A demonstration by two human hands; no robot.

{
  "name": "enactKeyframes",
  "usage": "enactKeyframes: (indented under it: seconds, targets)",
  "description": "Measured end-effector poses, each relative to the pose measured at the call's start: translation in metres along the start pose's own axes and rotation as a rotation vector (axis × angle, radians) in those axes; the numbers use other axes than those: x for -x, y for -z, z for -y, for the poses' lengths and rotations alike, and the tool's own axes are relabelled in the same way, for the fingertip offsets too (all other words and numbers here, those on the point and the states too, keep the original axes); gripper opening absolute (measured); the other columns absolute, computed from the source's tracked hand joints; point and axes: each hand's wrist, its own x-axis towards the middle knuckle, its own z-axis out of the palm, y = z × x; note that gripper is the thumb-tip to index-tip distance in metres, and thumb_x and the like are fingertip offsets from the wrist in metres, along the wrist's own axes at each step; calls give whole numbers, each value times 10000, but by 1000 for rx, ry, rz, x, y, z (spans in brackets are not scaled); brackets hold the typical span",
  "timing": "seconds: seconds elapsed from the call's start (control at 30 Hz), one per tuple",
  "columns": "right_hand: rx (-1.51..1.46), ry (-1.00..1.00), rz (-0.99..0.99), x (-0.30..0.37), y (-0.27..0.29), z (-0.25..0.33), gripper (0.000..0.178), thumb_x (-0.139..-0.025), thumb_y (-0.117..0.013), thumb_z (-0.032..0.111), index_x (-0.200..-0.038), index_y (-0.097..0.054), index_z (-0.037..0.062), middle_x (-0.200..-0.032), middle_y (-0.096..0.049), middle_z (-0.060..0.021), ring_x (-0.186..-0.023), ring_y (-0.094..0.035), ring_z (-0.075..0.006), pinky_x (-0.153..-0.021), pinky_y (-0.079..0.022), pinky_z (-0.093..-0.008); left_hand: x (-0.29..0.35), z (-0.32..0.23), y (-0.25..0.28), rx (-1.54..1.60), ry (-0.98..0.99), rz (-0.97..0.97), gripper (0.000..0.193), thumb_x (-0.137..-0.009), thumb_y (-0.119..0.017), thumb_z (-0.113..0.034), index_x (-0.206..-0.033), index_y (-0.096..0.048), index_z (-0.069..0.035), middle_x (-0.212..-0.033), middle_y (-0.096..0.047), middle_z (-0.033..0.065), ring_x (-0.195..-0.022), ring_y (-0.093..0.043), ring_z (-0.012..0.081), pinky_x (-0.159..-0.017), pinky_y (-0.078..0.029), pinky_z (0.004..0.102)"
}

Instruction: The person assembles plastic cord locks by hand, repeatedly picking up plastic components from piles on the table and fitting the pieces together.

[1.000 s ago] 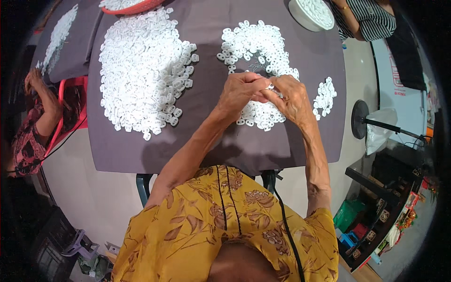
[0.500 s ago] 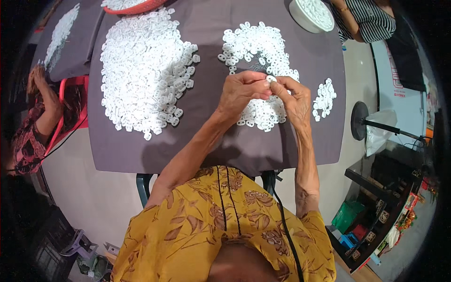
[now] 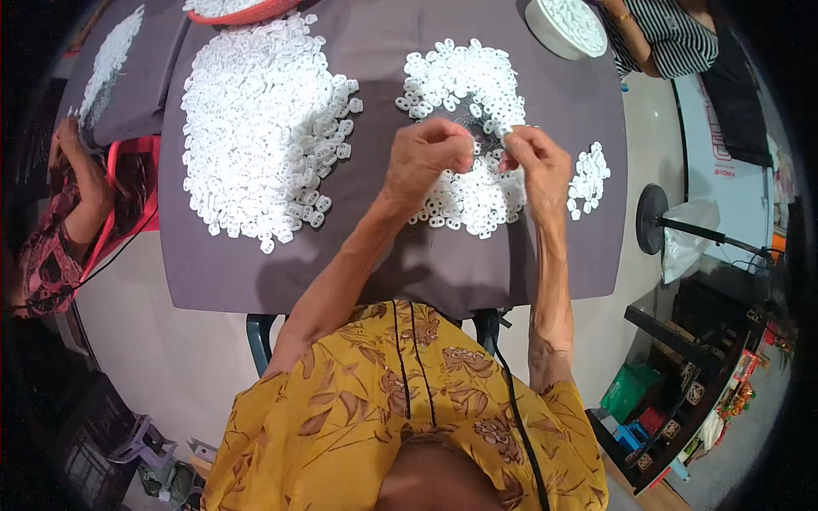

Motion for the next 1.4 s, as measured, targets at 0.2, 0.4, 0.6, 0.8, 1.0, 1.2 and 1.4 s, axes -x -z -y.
enactKeyframes:
  seconds: [0.2,0.4,0.6,0.8,1.0,1.2,1.4]
  targets:
    - [583,126,2,-18,-12,-24,170,-774,-602,146,-808,-626,-19,-565,-542,-44,-533,-493,-100,-495,-381,-257,-3,-19,9,40,19,-152,57,-777,-581,-67,-806,-576,-18,-722,-604,68,-621,-589,135,-608,-503,265]
    - [897,208,246,-28,-19,-16,189,-764,-590,180,-838,-638,13,-611,-582,-126,-541,-537,-211,-543,-420,-325,-4,-26,21,82,4,-202,91,-799,-585,-84,-855,-566,-14,-762,-597,71,-654,-591,146,-619,-499,282]
    - [1131,392,20,-59,-21,-30,182,-776,-569,185,-855,-627,31,-726,-619,-177,-665,-610,-309,-606,-462,-385,-7,-23,19,90,0,-122,112,-805,-589,-91,-873,-571,-4,-761,-593,62,-661,-581,133,-637,-486,264]
    - [1026,438,6,-62,-27,-31,152,-745,-580,154,-792,-600,11,-694,-596,-196,-661,-589,-349,-606,-459,-410,-7,-22,23,95,-5,-106,117,-799,-599,-88,-868,-570,3,-759,-591,57,-657,-576,122,-639,-482,253]
    - [453,61,106,-48,-17,-13,71,-730,-598,42,-756,-572,-18,-669,-599,-78,-609,-593,-158,-576,-457,-278,-5,-23,18,93,-15,-97,95,-792,-601,-79,-848,-571,-8,-756,-591,54,-650,-574,116,-639,-481,246]
    - [-695,-84,298,-23,-4,-2,49,-767,-541,-30,-815,-535,-20,-710,-564,-114,-617,-553,-168,-624,-469,-266,5,-27,-8,73,-11,-34,136,-765,-619,-64,-864,-569,14,-713,-594,44,-604,-551,84,-598,-452,203]
    - [-767,-17,231,-6,-4,7,195,-752,-561,-38,-946,-548,-56,-762,-594,-117,-648,-593,-208,-615,-492,-297,13,-33,-24,113,9,23,143,-773,-617,-68,-871,-564,21,-739,-597,63,-629,-551,88,-609,-461,219]
